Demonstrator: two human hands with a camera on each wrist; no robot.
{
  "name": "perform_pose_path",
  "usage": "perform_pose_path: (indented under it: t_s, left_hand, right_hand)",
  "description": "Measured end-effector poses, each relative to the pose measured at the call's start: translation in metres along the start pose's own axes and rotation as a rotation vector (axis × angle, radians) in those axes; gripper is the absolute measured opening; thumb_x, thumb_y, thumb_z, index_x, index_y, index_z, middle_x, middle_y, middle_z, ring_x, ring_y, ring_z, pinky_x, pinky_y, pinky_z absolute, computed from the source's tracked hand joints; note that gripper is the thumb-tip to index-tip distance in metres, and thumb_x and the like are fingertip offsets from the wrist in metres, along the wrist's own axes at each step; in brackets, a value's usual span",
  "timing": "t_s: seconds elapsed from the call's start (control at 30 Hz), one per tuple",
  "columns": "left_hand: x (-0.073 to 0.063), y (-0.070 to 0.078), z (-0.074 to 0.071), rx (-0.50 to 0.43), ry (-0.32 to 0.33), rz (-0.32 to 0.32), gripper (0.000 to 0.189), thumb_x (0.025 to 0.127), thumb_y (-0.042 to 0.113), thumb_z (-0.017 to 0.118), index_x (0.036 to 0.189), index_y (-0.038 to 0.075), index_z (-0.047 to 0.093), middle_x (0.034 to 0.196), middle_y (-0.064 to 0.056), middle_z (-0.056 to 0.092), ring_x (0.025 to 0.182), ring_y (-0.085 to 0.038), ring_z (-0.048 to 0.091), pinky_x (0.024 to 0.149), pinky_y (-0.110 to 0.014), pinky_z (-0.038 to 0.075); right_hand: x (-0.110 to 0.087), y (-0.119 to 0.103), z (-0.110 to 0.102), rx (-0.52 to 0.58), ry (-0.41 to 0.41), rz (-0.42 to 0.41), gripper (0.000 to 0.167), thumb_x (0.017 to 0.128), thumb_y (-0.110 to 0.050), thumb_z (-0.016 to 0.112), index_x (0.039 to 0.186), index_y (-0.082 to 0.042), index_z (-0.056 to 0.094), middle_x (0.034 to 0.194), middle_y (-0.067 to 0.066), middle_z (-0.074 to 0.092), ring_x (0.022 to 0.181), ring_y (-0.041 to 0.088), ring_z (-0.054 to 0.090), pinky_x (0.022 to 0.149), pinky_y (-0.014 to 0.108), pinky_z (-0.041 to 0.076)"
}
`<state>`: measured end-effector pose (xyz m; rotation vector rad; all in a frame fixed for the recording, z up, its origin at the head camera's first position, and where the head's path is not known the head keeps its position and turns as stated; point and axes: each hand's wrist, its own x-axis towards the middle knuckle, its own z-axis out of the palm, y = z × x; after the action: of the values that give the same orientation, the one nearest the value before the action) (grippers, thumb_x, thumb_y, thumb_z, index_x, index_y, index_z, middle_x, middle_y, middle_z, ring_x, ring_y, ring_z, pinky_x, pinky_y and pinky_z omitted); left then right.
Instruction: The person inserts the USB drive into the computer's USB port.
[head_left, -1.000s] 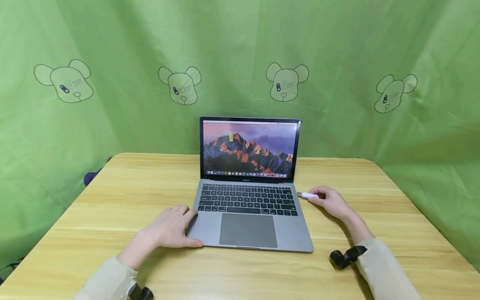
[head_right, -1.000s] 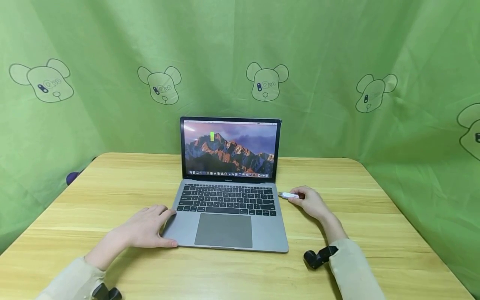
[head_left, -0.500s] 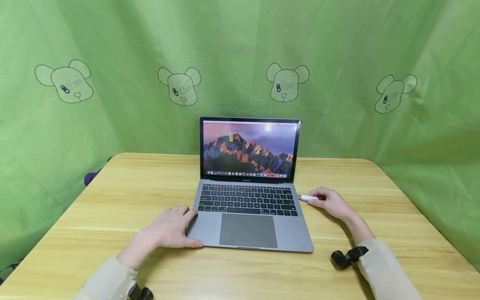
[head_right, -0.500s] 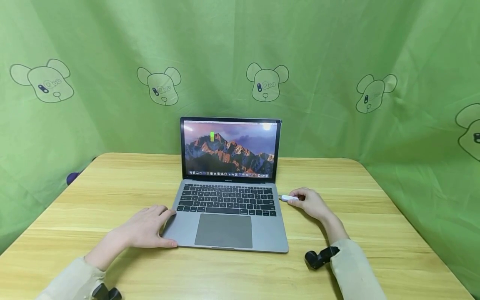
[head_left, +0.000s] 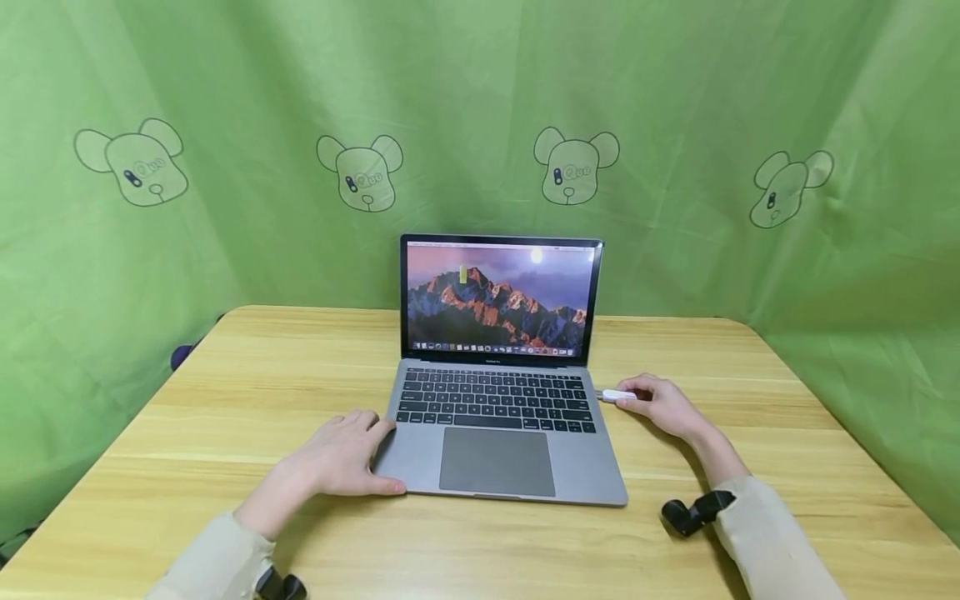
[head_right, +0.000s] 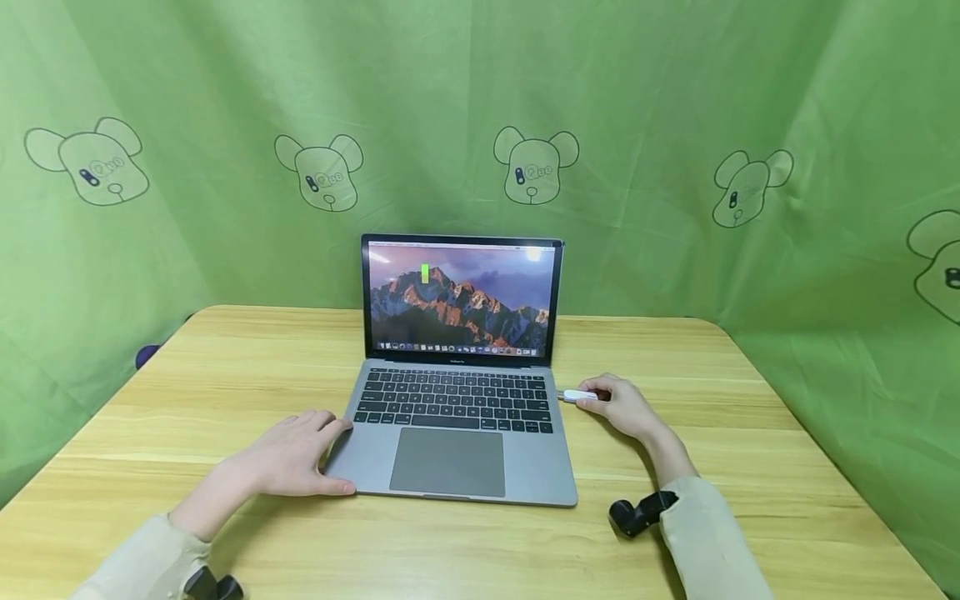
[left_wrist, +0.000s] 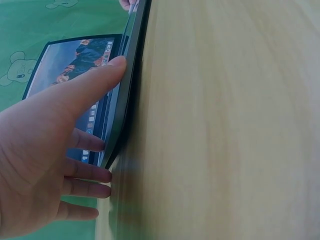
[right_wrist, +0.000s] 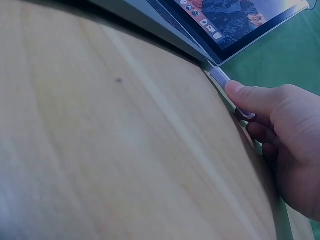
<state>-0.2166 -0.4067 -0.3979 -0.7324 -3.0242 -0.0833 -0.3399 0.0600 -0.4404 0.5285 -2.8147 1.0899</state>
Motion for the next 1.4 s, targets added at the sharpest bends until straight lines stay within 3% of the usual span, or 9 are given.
perform_pose_path:
  t_s: [0.8, 1.4]
  left_hand:
    - [0.0013, -0.001, -0.0029, -0.008, -0.003, 0.007, 0.094, 0.067, 0.074, 0.059, 0.129, 0.003, 0.05, 0.115, -0.015, 0.054, 0.105, -0.03, 0.051, 0.091, -0.048, 0.042]
    - [0.0006, -0.0006, -0.0008, 0.001, -0.023, 0.001, 0.094, 0.068, 0.074, 0.059, 0.13, 0.004, 0.049, 0.117, -0.015, 0.053, 0.107, -0.03, 0.05, 0.092, -0.048, 0.042]
  right_hand:
    - [0.0068, 0.0013, -0.0004, -0.006, -0.013, -0.024, 0.029, 0.088, -0.019, 0.064, 0.107, 0.003, 0.064, 0.099, 0.015, 0.058, 0.087, 0.025, 0.049, 0.077, 0.036, 0.04]
    - [0.0061, 0.0018, 0.0007, 0.016, -0.035, -0.034, 0.025, 0.088, -0.017, 0.064, 0.104, 0.002, 0.064, 0.093, 0.011, 0.057, 0.081, 0.022, 0.046, 0.069, 0.033, 0.038]
